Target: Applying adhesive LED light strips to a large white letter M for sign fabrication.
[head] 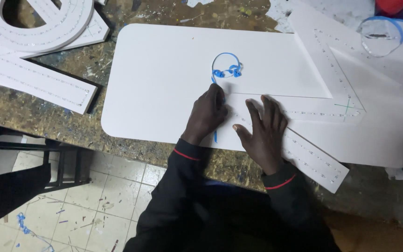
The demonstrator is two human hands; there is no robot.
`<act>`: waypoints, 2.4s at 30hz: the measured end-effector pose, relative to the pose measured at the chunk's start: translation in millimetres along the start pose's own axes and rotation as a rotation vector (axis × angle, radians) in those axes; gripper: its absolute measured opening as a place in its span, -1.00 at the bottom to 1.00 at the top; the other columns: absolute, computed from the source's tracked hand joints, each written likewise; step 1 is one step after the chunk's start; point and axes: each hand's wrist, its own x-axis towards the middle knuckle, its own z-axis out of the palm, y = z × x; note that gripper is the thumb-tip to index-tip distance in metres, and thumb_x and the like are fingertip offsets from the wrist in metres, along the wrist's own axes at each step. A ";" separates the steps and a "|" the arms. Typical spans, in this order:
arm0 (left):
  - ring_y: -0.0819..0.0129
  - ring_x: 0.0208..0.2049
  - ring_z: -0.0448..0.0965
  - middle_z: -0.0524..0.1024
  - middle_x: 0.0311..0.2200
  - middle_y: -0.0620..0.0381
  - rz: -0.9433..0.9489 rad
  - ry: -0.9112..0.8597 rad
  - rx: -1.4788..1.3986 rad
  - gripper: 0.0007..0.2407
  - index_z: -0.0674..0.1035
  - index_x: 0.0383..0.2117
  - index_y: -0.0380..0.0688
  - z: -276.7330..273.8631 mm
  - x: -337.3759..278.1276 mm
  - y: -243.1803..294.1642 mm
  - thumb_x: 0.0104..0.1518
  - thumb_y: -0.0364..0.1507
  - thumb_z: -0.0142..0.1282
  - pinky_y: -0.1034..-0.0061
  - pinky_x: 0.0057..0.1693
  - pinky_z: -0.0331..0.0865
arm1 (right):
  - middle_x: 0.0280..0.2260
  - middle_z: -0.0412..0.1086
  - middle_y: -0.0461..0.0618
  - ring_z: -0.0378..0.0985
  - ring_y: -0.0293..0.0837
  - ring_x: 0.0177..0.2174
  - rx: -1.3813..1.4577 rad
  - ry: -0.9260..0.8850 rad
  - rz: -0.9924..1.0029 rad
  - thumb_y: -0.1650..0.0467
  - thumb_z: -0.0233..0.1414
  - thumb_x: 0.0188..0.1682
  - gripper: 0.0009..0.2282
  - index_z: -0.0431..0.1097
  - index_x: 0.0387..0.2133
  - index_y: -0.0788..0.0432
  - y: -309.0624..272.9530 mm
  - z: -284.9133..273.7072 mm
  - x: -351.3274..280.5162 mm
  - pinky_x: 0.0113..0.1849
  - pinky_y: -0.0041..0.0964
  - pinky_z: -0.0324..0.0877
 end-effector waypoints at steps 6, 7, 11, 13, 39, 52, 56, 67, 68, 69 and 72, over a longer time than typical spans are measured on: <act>-0.48 -0.05 0.73 0.63 -0.15 -0.30 -0.065 -0.073 0.062 -0.71 0.47 0.03 -0.15 -2.8 -35.1 9.8 0.27 -0.41 0.27 -0.24 -0.03 0.56 | 0.26 0.32 0.29 0.33 0.44 0.30 0.014 -0.030 0.141 0.03 0.34 0.02 -0.31 0.46 0.34 0.16 19.5 -35.0 -57.7 0.14 0.50 0.24; -0.48 -0.05 0.73 0.63 -0.15 -0.30 -0.060 -0.076 0.061 -0.71 0.47 0.03 -0.15 -4.0 -37.4 7.3 0.27 -0.41 0.27 -0.24 -0.03 0.56 | 0.26 0.32 0.29 0.33 0.44 0.30 0.010 -0.027 0.143 0.03 0.34 0.02 -0.31 0.46 0.34 0.16 22.7 -38.7 -61.9 0.14 0.50 0.24; -0.57 -0.09 0.70 0.61 -0.20 -0.31 -0.022 -0.054 0.036 -0.71 0.43 0.00 -0.09 5.2 -46.6 -3.2 0.26 -0.33 0.24 -0.29 -0.04 0.52 | 0.23 0.32 0.18 0.38 0.32 0.24 0.040 -0.077 0.079 0.00 0.32 0.02 -0.31 0.44 0.34 0.12 44.9 -43.0 -75.4 0.13 0.31 0.24; -0.59 -0.08 0.69 0.61 -0.19 -0.33 -0.003 -0.033 0.046 -0.71 0.42 0.01 -0.08 2.7 -52.6 -0.2 0.27 -0.33 0.22 -0.30 -0.04 0.50 | 0.18 0.36 0.13 0.43 0.28 0.21 0.096 -0.061 0.044 -0.02 0.34 -0.01 -0.30 0.47 0.32 0.09 55.3 -37.3 -74.5 0.12 0.24 0.27; -0.49 -0.12 0.71 0.66 -0.24 -0.26 0.079 0.015 -0.103 -0.68 0.56 0.12 -0.02 -9.9 -128.4 -9.6 0.28 -0.35 0.31 -0.19 -0.09 0.59 | 0.24 0.44 -0.07 0.39 0.17 0.35 0.537 -0.388 -0.235 0.33 0.23 0.16 -0.73 0.61 0.13 -0.04 30.6 -12.2 -6.5 0.30 0.17 0.24; -0.36 -0.24 0.66 0.58 -0.19 -0.23 0.227 -0.090 -0.112 -0.82 0.74 -0.05 -0.15 -27.8 -123.7 -10.6 0.28 -0.50 0.21 -0.03 -0.18 0.55 | 0.17 0.38 -0.01 0.23 0.20 0.35 0.645 -0.372 -0.164 0.43 0.15 0.23 -0.85 0.68 -0.06 0.01 -5.6 4.0 -20.6 0.36 0.33 0.00; -0.39 -0.29 0.63 0.58 -0.19 -0.22 0.252 -0.088 -0.092 -0.82 0.73 -0.04 -0.16 -31.2 -125.8 -11.3 0.30 -0.50 0.20 -0.03 -0.20 0.56 | 0.15 0.35 -0.01 0.20 0.22 0.35 0.625 -0.404 -0.149 0.46 0.09 0.24 -0.80 0.63 0.00 -0.02 -12.7 0.6 -18.7 0.37 0.41 -0.02; -0.35 -0.28 0.67 0.59 -0.18 -0.18 0.396 -0.049 -0.024 -0.87 0.71 -0.08 -0.20 -24.2 -124.9 -21.5 0.31 -0.51 0.25 -0.03 -0.18 0.60 | 0.17 0.33 -0.02 0.19 0.23 0.36 0.606 -0.391 -0.137 0.47 0.06 0.21 -0.82 0.57 -0.04 -0.04 -15.1 1.6 -22.1 0.39 0.49 -0.06; -0.35 -0.29 0.67 0.58 -0.20 -0.17 0.417 -0.040 -0.042 -0.88 0.72 -0.10 -0.20 -23.2 -124.5 -23.0 0.31 -0.53 0.25 -0.04 -0.18 0.59 | 0.17 0.32 -0.01 0.20 0.23 0.36 0.610 -0.399 -0.124 0.48 0.05 0.21 -0.78 0.57 0.01 -0.05 -16.8 -1.1 -20.8 0.39 0.49 -0.05; -0.34 -0.30 0.67 0.57 -0.23 -0.16 0.438 -0.032 -0.059 -0.89 0.73 -0.11 -0.20 -22.2 -124.1 -24.4 0.30 -0.56 0.25 -0.05 -0.19 0.59 | 0.17 0.32 0.01 0.20 0.24 0.35 0.614 -0.407 -0.110 0.49 0.04 0.21 -0.74 0.57 0.06 -0.07 -18.6 -3.8 -19.6 0.38 0.50 -0.04; -0.21 -0.27 0.70 0.58 -0.25 -0.07 0.418 -0.027 -0.150 -0.92 0.73 -0.14 -0.14 -21.9 -126.1 -27.5 0.38 -0.50 0.22 0.04 -0.15 0.61 | 0.17 0.32 0.00 0.19 0.24 0.35 0.614 -0.396 -0.117 0.48 0.05 0.22 -0.77 0.58 0.02 -0.06 -14.2 2.9 -22.4 0.38 0.50 -0.03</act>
